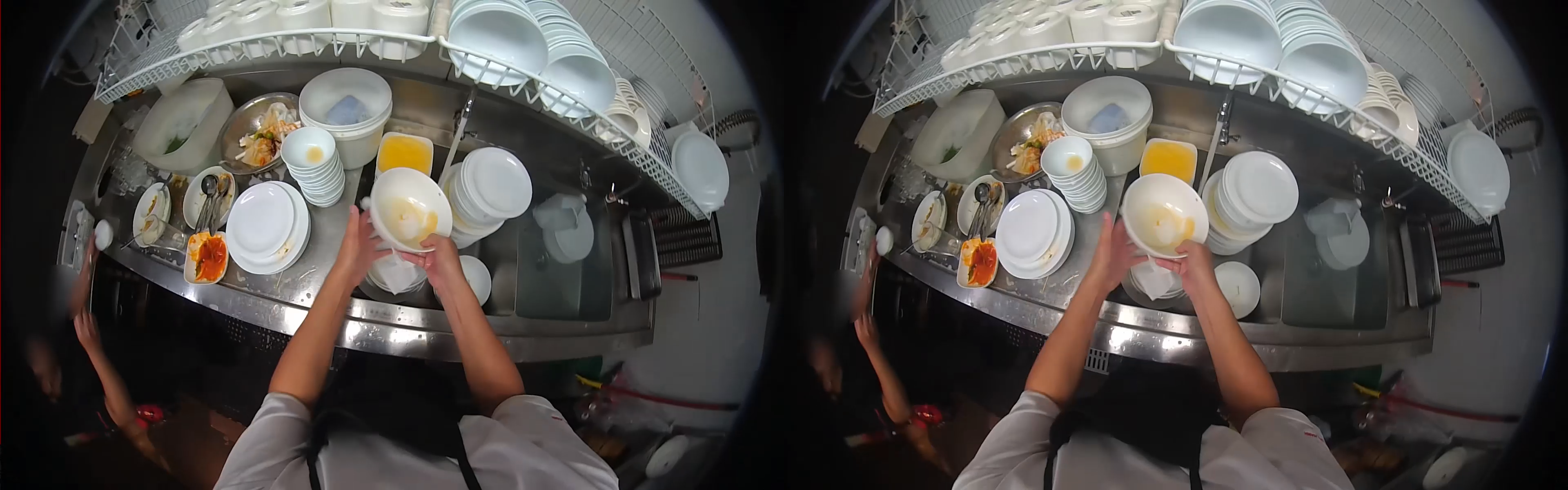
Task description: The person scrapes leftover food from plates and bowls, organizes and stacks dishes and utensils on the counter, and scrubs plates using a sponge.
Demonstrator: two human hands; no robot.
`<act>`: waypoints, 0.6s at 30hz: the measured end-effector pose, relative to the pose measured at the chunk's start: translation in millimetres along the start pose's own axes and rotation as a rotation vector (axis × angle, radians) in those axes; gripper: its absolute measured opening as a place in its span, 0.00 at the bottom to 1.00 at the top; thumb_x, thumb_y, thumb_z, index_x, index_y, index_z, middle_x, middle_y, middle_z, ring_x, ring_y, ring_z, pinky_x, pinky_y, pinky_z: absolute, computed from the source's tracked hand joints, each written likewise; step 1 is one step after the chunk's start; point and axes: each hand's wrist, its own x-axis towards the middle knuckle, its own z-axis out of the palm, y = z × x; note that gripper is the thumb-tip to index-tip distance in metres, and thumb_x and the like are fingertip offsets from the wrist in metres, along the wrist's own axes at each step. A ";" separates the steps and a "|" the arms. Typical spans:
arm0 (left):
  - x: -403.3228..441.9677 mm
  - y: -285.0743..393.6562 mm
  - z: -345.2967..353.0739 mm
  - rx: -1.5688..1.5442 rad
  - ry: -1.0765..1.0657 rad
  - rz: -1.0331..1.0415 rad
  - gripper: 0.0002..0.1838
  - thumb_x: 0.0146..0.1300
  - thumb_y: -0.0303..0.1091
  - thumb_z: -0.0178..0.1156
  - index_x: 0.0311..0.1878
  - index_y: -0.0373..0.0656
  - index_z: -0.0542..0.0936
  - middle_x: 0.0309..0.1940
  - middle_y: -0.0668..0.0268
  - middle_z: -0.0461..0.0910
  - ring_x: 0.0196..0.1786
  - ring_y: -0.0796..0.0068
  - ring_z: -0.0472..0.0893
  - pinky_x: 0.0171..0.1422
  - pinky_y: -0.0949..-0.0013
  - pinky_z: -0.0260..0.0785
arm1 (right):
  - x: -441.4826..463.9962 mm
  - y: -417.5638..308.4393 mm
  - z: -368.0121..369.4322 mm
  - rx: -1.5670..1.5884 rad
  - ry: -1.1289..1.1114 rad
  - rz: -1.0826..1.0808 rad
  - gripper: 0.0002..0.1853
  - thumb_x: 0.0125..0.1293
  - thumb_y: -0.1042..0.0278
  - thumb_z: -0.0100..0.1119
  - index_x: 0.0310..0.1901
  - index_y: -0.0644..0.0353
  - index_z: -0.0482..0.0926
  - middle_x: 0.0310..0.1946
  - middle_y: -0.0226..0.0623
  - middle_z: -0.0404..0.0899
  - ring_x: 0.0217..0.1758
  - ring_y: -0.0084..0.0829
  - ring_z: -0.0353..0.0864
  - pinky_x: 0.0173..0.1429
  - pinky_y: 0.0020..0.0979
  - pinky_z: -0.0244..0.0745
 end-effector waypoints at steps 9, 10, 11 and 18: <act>68.6 -106.3 0.5 0.398 0.238 0.339 0.14 0.65 0.27 0.60 0.54 0.40 0.84 0.46 0.65 0.86 0.49 0.78 0.81 0.57 0.72 0.72 | 31.4 -59.1 -23.3 -0.104 -0.085 0.167 0.30 0.59 0.75 0.47 0.64 0.78 0.63 0.52 0.62 0.80 0.47 0.54 0.88 0.55 0.46 0.88; 66.1 -98.9 -5.8 0.544 0.338 0.369 0.13 0.65 0.27 0.60 0.51 0.39 0.85 0.45 0.65 0.86 0.47 0.77 0.82 0.55 0.73 0.72 | 30.8 -67.0 -23.8 -0.210 -0.032 0.101 0.30 0.59 0.76 0.47 0.64 0.78 0.62 0.52 0.63 0.80 0.46 0.55 0.88 0.54 0.47 0.88; 60.6 -89.9 -9.9 0.689 0.445 0.398 0.12 0.64 0.27 0.59 0.48 0.39 0.86 0.44 0.65 0.86 0.46 0.77 0.82 0.54 0.73 0.72 | 28.5 -73.4 -22.0 -0.316 0.020 0.040 0.30 0.59 0.76 0.47 0.65 0.79 0.61 0.53 0.64 0.79 0.46 0.57 0.88 0.53 0.47 0.88; -45.9 -15.3 -13.6 0.575 0.693 0.645 0.18 0.65 0.29 0.50 0.53 0.39 0.84 0.46 0.62 0.84 0.51 0.71 0.81 0.58 0.72 0.69 | 131.1 -95.1 -51.2 -0.057 -0.147 0.019 0.33 0.56 0.78 0.47 0.66 0.79 0.60 0.54 0.64 0.77 0.47 0.60 0.86 0.48 0.49 0.90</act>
